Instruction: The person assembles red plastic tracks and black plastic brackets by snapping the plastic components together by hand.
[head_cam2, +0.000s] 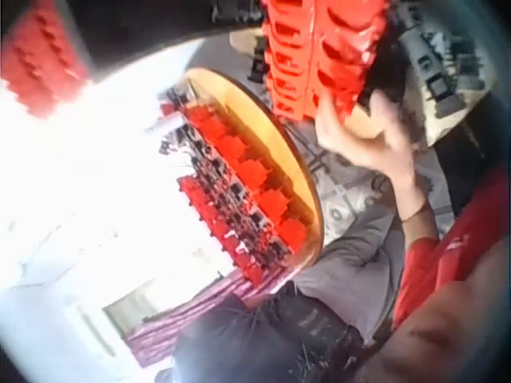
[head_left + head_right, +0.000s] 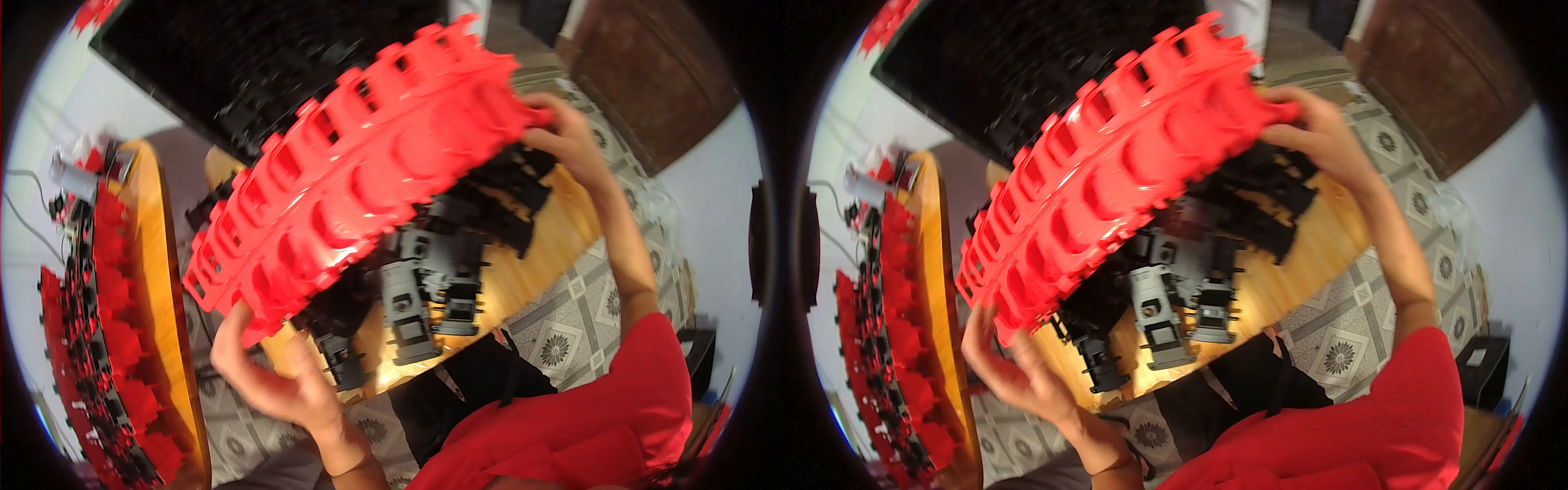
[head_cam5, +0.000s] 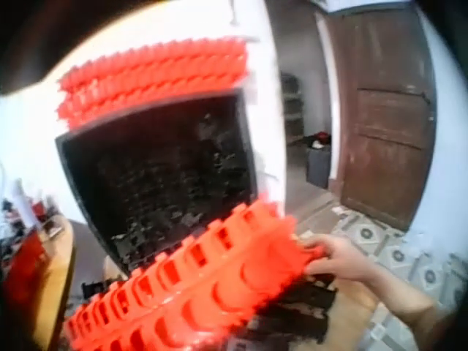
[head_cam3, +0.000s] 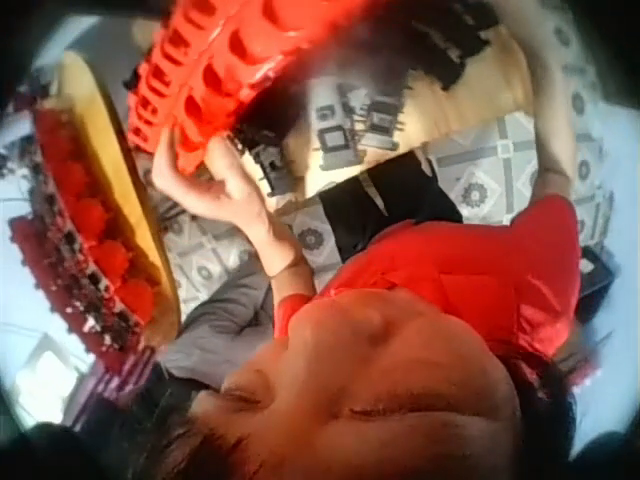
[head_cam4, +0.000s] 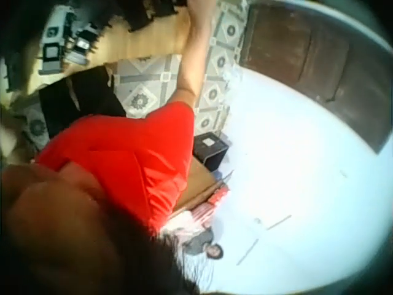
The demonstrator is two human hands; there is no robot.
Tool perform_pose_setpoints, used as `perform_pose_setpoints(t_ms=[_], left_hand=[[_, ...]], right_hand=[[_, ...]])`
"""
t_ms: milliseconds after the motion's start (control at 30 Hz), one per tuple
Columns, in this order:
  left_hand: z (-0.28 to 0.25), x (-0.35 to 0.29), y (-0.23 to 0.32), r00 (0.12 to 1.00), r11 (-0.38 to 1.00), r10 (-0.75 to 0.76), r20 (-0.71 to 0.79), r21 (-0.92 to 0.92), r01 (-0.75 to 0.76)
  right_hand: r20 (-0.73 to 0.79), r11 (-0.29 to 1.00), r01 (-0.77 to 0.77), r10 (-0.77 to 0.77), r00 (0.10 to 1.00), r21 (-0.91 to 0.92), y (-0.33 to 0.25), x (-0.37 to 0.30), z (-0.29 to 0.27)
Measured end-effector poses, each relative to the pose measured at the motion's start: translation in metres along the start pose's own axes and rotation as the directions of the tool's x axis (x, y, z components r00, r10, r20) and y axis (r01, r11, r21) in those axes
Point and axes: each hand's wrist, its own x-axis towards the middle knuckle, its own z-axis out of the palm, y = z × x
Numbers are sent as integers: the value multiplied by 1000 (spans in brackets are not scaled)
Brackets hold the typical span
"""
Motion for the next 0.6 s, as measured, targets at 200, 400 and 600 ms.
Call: perform_pose_setpoints(t_ms=[200,400,600], left_hand=[[115,37,80,810,849,479,338,58,-525],[162,26,78,780,709,526,339,331,-622],[149,24,88,787,732,529,317,298,-612]], right_hand=[[186,974,103,-141,972,201,1,10,-4],[29,940,126,-143,989,318,21,3,-30],[-91,951,189,-172,981,243,-1,-60,-78]])
